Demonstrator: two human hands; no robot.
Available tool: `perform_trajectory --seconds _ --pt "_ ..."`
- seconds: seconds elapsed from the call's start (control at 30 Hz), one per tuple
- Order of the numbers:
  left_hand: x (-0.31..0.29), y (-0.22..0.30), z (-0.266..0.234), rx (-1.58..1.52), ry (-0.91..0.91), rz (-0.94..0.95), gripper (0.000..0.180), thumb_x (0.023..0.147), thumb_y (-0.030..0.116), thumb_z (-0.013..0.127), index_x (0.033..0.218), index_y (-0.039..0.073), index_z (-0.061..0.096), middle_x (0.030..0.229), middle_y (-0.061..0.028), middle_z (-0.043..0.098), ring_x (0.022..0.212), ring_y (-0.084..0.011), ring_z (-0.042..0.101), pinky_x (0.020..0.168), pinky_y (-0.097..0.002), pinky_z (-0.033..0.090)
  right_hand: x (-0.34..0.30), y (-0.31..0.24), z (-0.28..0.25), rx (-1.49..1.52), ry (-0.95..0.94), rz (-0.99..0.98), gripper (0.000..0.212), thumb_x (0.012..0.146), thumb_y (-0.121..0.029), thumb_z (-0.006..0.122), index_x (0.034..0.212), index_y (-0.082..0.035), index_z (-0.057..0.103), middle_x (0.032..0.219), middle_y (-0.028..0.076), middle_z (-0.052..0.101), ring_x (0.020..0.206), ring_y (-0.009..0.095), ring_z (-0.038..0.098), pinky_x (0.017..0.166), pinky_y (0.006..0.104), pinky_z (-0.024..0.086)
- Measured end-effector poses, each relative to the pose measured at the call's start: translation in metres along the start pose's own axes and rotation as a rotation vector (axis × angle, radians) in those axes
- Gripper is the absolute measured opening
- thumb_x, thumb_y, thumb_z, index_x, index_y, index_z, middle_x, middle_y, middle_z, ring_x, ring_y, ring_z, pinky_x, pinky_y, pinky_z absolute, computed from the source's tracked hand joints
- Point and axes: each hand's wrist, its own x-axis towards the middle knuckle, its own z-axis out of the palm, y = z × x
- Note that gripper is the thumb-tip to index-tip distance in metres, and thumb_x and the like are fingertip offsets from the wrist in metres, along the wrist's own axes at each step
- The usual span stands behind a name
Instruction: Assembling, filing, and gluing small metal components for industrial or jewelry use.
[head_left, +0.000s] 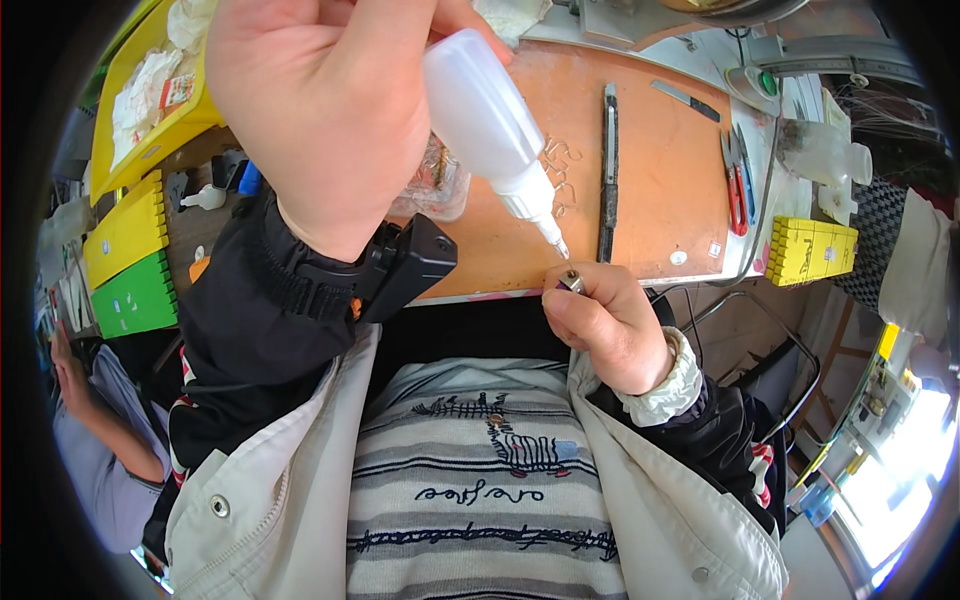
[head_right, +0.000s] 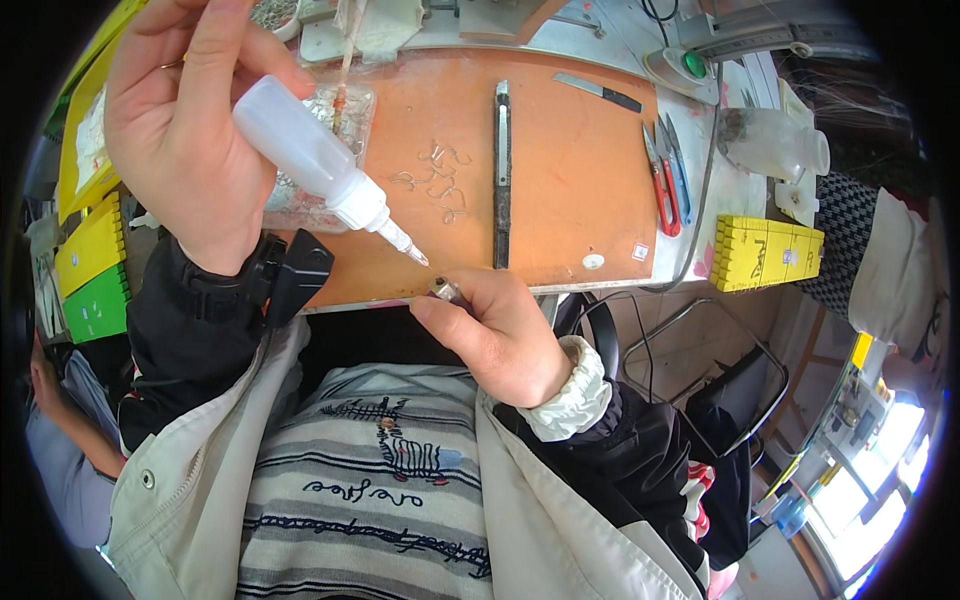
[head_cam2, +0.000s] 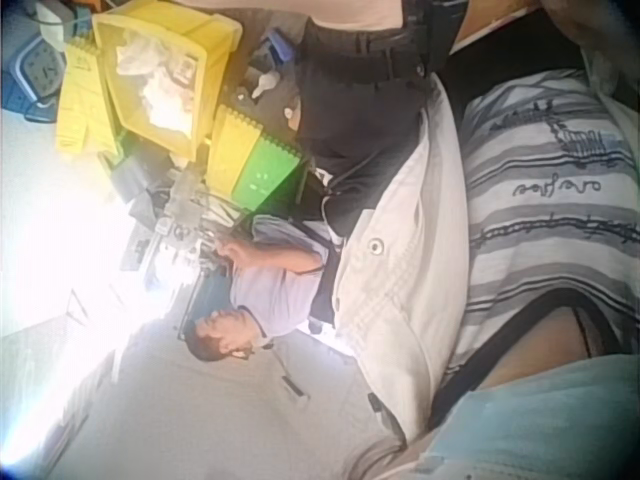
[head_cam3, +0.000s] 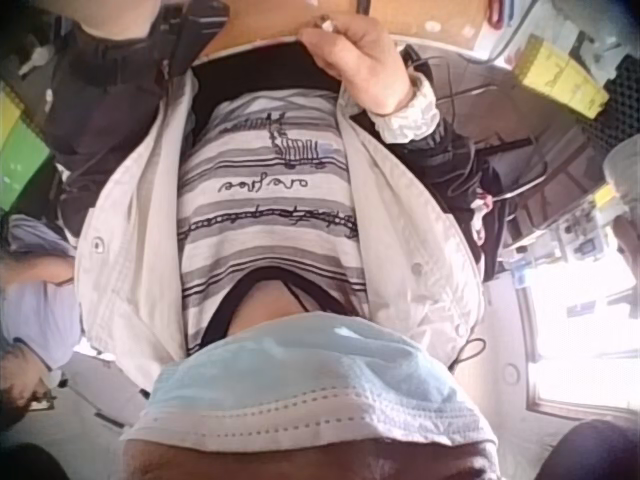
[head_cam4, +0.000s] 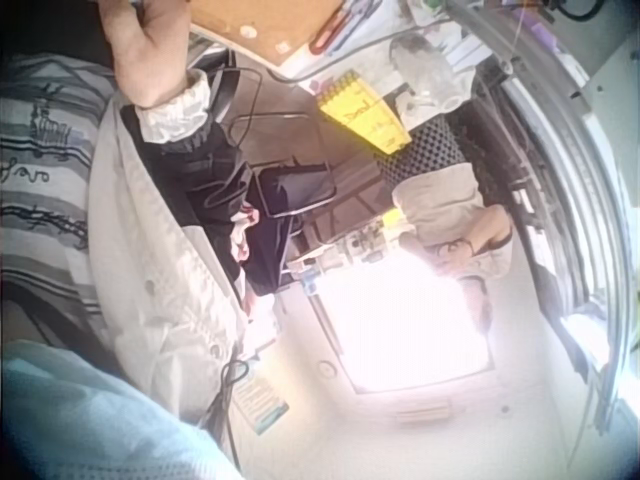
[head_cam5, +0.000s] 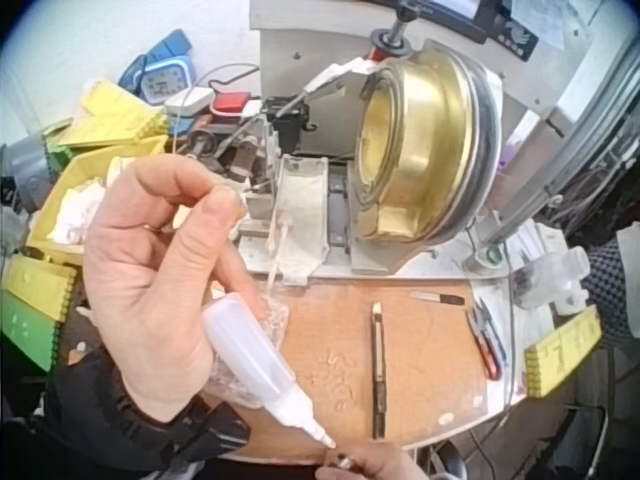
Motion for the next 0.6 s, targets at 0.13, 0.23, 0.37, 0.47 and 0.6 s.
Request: perform_trajectory --seconds 0.13,0.23,0.37,0.47,0.6 --pt "0.0 -0.003 0.0 0.017 0.013 -0.003 0.008 0.097 0.004 0.056 0.101 -0.002 0.054 0.078 -0.0049 0.06 0.046 -0.0086 0.058 0.04 -0.0186 0.045 0.0 0.001 -0.001 -0.017 0.005 0.017 0.028 0.095 -0.021 0.057 0.095 0.006 0.061 0.064 -0.003 0.045 0.062 0.007 0.038 0.055 0.0279 0.035" --pt "0.0 0.0 0.002 0.035 0.042 -0.04 0.008 0.097 0.005 0.057 0.1 -0.002 0.054 0.078 -0.005 0.06 0.046 -0.0084 0.058 0.04 -0.0184 0.045 0.0 0.001 0.0 -0.035 0.009 0.004 0.028 0.094 -0.021 0.057 0.096 0.006 0.061 0.063 -0.002 0.046 0.062 0.008 0.038 0.055 0.0279 0.035" --pt "0.001 -0.001 -0.003 -0.053 -0.01 -0.004 0.008 0.097 0.005 0.057 0.1 -0.002 0.054 0.079 -0.0049 0.06 0.046 -0.0083 0.058 0.04 -0.0183 0.045 0.001 0.0 0.001 -0.056 0.01 -0.014 0.028 0.094 -0.021 0.057 0.094 0.006 0.06 0.063 -0.002 0.046 0.061 0.008 0.038 0.055 0.0283 0.036" --pt "0.0 0.013 -0.009 0.02 0.022 -0.025 0.008 0.097 0.006 0.057 0.1 -0.002 0.054 0.079 -0.0049 0.059 0.046 -0.0082 0.058 0.041 -0.0182 0.045 0.0 -0.001 0.005 -0.072 -0.041 -0.016 0.027 0.094 -0.021 0.058 0.092 0.006 0.059 0.063 -0.002 0.046 0.061 0.008 0.038 0.055 0.0283 0.036" --pt "-0.001 -0.012 0.005 -0.029 0.012 -0.046 0.009 0.097 0.006 0.056 0.1 -0.001 0.054 0.079 -0.0045 0.059 0.046 -0.0081 0.057 0.041 -0.018 0.045 0.002 0.004 -0.004 -0.076 0.053 0.002 0.026 0.094 -0.02 0.058 0.09 0.006 0.058 0.063 -0.002 0.046 0.061 0.008 0.038 0.055 0.0286 0.036"
